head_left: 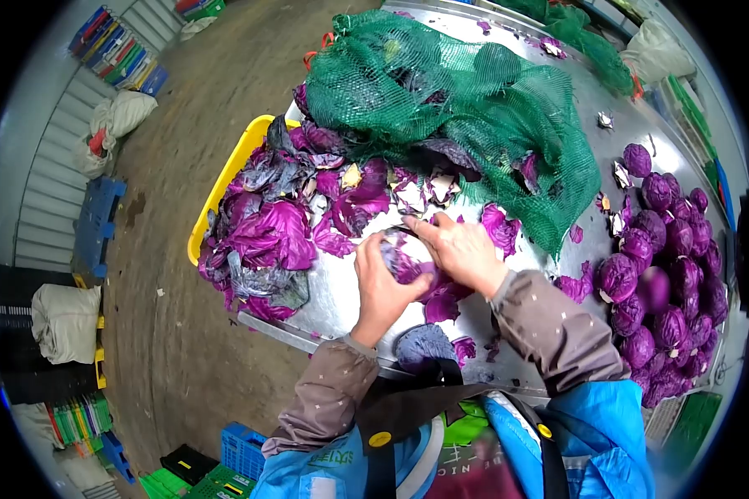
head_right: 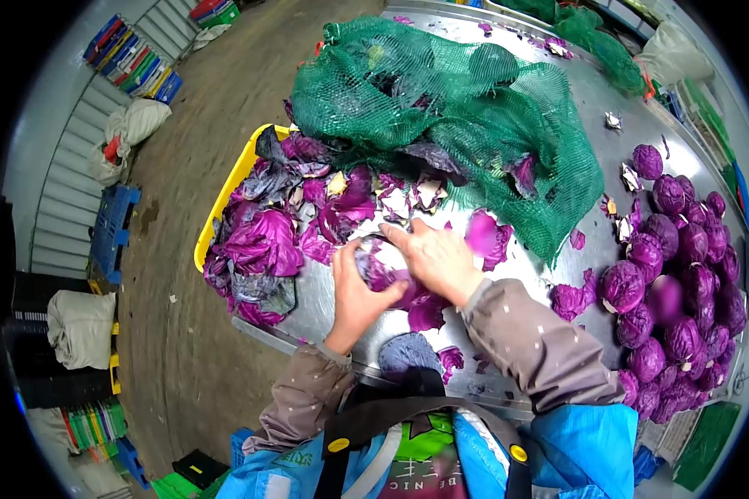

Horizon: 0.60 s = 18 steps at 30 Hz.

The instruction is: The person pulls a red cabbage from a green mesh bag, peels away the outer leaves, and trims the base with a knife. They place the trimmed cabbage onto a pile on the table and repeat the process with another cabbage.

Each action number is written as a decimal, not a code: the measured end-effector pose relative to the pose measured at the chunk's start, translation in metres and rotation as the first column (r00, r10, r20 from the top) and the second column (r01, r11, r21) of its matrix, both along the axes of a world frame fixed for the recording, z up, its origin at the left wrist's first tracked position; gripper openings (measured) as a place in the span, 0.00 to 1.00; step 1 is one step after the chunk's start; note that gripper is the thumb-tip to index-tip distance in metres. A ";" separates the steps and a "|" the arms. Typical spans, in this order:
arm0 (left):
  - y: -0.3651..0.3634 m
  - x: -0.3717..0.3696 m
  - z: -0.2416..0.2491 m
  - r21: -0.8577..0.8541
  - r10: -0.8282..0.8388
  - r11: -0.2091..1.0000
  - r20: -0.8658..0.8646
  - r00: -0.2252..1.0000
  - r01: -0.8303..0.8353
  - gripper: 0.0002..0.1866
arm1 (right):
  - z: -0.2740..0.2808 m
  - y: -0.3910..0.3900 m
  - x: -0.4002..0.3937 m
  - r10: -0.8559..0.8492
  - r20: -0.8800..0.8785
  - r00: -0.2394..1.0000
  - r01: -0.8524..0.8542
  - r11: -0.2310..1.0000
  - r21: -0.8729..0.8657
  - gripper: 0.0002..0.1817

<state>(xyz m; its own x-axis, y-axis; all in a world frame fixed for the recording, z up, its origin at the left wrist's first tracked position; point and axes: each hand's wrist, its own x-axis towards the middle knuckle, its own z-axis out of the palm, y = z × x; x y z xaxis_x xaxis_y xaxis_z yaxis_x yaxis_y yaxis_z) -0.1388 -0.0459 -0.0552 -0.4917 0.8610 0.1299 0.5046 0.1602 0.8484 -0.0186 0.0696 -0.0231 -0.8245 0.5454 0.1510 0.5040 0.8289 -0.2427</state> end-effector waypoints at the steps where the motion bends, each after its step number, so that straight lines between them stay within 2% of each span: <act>1: -0.001 0.005 0.001 0.014 -0.002 1.000 -0.091 0.996 0.003 0.47 | 0.005 0.010 -0.005 -0.020 0.059 0.998 0.019 1.000 0.010 0.21; 2: -0.003 0.012 0.003 0.029 -0.001 1.000 -0.184 0.983 0.007 0.47 | 0.001 0.028 -0.005 -0.016 0.059 0.998 0.017 1.000 -0.022 0.19; 4: -0.008 0.017 0.003 0.052 -0.022 0.998 -0.220 0.975 0.034 0.49 | -0.011 0.048 -0.001 -0.035 -0.009 0.999 0.033 0.984 -0.174 0.20; 5: -0.013 0.010 -0.002 0.076 -0.055 0.995 -0.155 0.986 0.068 0.49 | -0.018 0.045 0.003 -0.028 -0.088 0.996 -0.003 0.941 -0.338 0.26; 6: -0.018 0.000 -0.009 0.102 -0.089 0.990 -0.088 0.992 0.097 0.49 | -0.033 0.037 0.005 -0.109 -0.202 0.973 -0.016 0.845 -0.535 0.28; 7: -0.023 -0.011 -0.010 0.138 -0.145 0.980 -0.003 0.989 0.144 0.50 | -0.040 0.025 0.004 -0.211 -0.202 0.956 0.060 0.819 -0.571 0.27; 8: -0.030 -0.024 -0.012 0.147 -0.237 0.960 -0.018 0.971 0.237 0.51 | -0.046 0.013 0.005 -0.310 -0.196 0.930 0.133 0.782 -0.609 0.25; 9: -0.039 -0.029 -0.010 0.077 -0.245 0.966 -0.016 0.969 0.245 0.52 | -0.053 0.007 0.006 -0.362 -0.112 0.926 0.231 0.773 -0.591 0.23; 10: -0.046 -0.032 -0.008 0.009 -0.255 0.967 -0.021 0.967 0.256 0.52 | -0.058 0.003 0.007 -0.368 -0.177 0.913 0.212 0.798 -0.565 0.21; 11: -0.050 -0.032 -0.008 0.008 -0.252 0.968 -0.026 0.967 0.252 0.52 | -0.061 0.001 0.010 -0.398 -0.186 0.898 0.211 0.762 -0.612 0.20; 13: -0.058 -0.028 -0.011 0.026 -0.052 0.999 0.227 0.973 0.047 0.54 | -0.062 -0.002 0.017 -0.426 -0.228 0.876 0.155 0.695 -0.702 0.19; 14: -0.059 -0.025 -0.012 -0.022 0.044 0.999 0.351 0.935 -0.039 0.54 | -0.063 -0.007 0.019 -0.429 -0.227 0.874 0.158 0.693 -0.704 0.19; 16: -0.053 -0.015 -0.007 -0.034 0.067 0.997 0.151 0.986 -0.063 0.54 | -0.062 -0.017 0.024 -0.437 -0.328 0.838 0.065 0.675 -0.735 0.19; 17: -0.047 -0.009 -0.007 -0.009 0.114 0.994 0.134 0.984 -0.113 0.53 | -0.037 -0.023 0.026 -0.397 -0.307 0.865 0.093 0.728 -0.679 0.19; 18: -0.045 -0.010 -0.005 -0.004 0.116 0.993 0.137 0.984 -0.117 0.53 | -0.030 -0.018 0.029 -0.392 -0.307 0.867 0.092 0.732 -0.675 0.19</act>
